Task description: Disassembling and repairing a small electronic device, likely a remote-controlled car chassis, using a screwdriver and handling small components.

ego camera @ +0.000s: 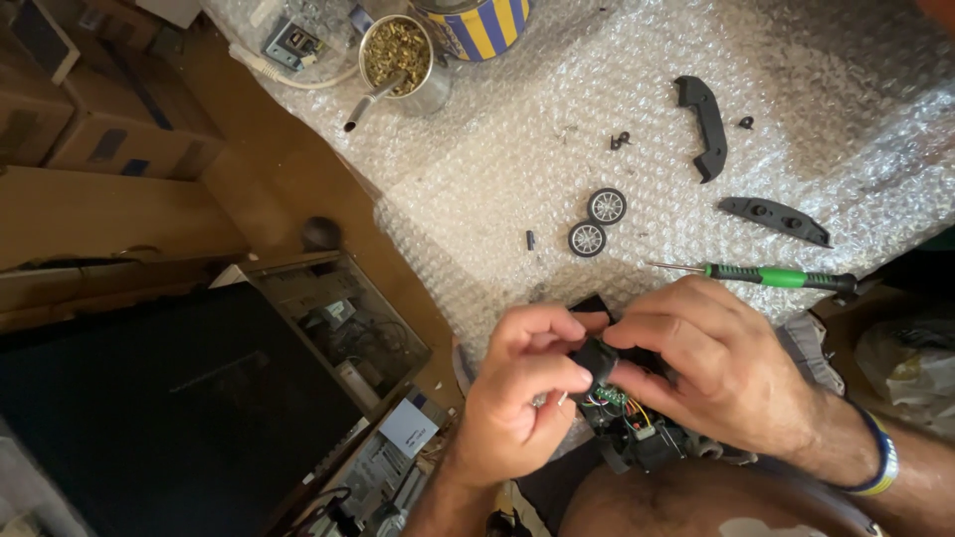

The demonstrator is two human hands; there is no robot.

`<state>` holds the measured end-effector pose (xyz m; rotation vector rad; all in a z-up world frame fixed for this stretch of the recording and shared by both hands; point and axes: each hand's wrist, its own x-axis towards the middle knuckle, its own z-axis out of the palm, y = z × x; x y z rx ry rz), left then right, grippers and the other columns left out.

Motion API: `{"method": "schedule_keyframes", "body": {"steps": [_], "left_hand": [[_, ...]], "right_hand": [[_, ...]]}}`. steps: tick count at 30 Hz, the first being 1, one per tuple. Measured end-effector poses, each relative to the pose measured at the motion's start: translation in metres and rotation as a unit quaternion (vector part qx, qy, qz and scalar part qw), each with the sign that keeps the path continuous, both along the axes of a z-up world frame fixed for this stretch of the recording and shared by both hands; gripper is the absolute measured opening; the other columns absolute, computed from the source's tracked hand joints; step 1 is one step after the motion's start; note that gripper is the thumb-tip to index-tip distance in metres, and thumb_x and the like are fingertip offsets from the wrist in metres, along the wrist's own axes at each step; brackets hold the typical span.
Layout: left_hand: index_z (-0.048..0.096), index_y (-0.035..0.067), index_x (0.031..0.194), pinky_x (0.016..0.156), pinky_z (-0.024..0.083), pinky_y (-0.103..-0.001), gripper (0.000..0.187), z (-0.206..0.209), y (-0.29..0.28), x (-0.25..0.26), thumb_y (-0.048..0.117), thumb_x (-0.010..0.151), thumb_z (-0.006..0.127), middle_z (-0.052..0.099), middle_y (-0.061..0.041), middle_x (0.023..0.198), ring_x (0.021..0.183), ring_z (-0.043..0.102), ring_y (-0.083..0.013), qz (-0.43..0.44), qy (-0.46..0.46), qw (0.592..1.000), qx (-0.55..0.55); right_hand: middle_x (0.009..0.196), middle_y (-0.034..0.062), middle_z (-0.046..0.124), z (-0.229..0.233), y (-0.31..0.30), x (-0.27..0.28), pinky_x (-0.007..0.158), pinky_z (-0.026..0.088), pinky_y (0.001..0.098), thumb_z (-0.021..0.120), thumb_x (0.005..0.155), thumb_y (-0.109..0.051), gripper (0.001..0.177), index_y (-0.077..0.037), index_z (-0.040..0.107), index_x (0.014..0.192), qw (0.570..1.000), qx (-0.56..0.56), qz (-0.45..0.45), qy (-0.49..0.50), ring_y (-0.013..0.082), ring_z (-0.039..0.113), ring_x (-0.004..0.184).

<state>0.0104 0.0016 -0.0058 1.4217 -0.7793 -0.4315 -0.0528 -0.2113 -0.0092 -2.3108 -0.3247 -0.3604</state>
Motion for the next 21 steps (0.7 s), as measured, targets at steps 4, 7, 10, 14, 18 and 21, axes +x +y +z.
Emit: {"method": "schedule_keyframes", "body": {"steps": [4,7,10,14,18,21], "left_hand": [[0.055,0.017,0.120,0.102,0.063,-0.042,0.038,-0.009,-0.002,-0.006,-0.016,0.101,0.054,0.043,-0.017,0.129,0.129,0.062,-0.0386,0.005,-0.060,0.998,-0.021],[0.061,0.015,0.113,0.099,0.066,-0.044,0.034,-0.011,0.000,-0.012,-0.010,0.095,0.075,0.045,-0.017,0.127,0.124,0.065,-0.0387,0.040,-0.133,0.990,0.022],[0.064,0.013,0.109,0.106,0.064,-0.044,0.025,-0.002,0.006,-0.018,-0.007,0.097,0.074,0.041,-0.017,0.135,0.131,0.064,-0.0404,0.012,-0.120,0.990,0.079],[0.051,0.004,0.129,0.080,0.057,-0.026,0.048,0.002,0.004,-0.028,-0.001,0.088,0.075,0.055,-0.014,0.143,0.129,0.059,-0.0202,0.032,0.110,0.988,0.103],[0.053,0.004,0.126,0.062,0.050,-0.029,0.049,-0.002,0.004,-0.024,0.002,0.083,0.077,0.061,-0.014,0.129,0.072,0.055,-0.0171,0.020,0.122,0.988,0.097],[0.057,0.004,0.114,0.045,0.046,-0.029,0.042,0.016,-0.005,-0.017,0.015,0.078,0.077,0.065,-0.012,0.107,0.055,0.055,-0.0158,0.007,0.121,0.975,0.186]], "right_hand": [[0.103,0.0056,0.067,-0.004,-0.001,-0.003,0.082,0.053,0.0389,0.078,0.089,-0.026,0.026,-0.012,0.067,0.107,1.000,-0.003,-0.004,0.019,0.0242,0.066,0.087],[0.102,0.0048,0.068,-0.003,-0.002,-0.003,0.082,0.053,0.0402,0.074,0.090,-0.032,0.027,-0.012,0.067,0.106,0.999,-0.007,-0.007,0.035,0.0249,0.066,0.088],[0.102,0.0049,0.068,-0.002,-0.002,-0.003,0.084,0.052,0.0400,0.075,0.089,-0.028,0.024,-0.011,0.067,0.105,0.999,-0.006,-0.008,0.042,0.0251,0.066,0.089],[0.100,0.0043,0.069,-0.002,-0.004,-0.003,0.085,0.052,0.0401,0.077,0.086,-0.025,0.024,-0.012,0.067,0.104,0.997,0.012,0.003,0.070,0.0254,0.066,0.091],[0.103,0.0037,0.070,0.002,-0.008,-0.004,0.090,0.052,0.0393,0.077,0.085,-0.027,0.027,-0.013,0.068,0.106,0.995,0.022,0.007,0.100,0.0250,0.068,0.097],[0.106,0.0030,0.071,-0.001,-0.014,-0.009,0.092,0.052,0.0389,0.079,0.084,-0.030,0.032,-0.014,0.069,0.109,0.993,0.021,0.009,0.114,0.0246,0.067,0.101]]}}
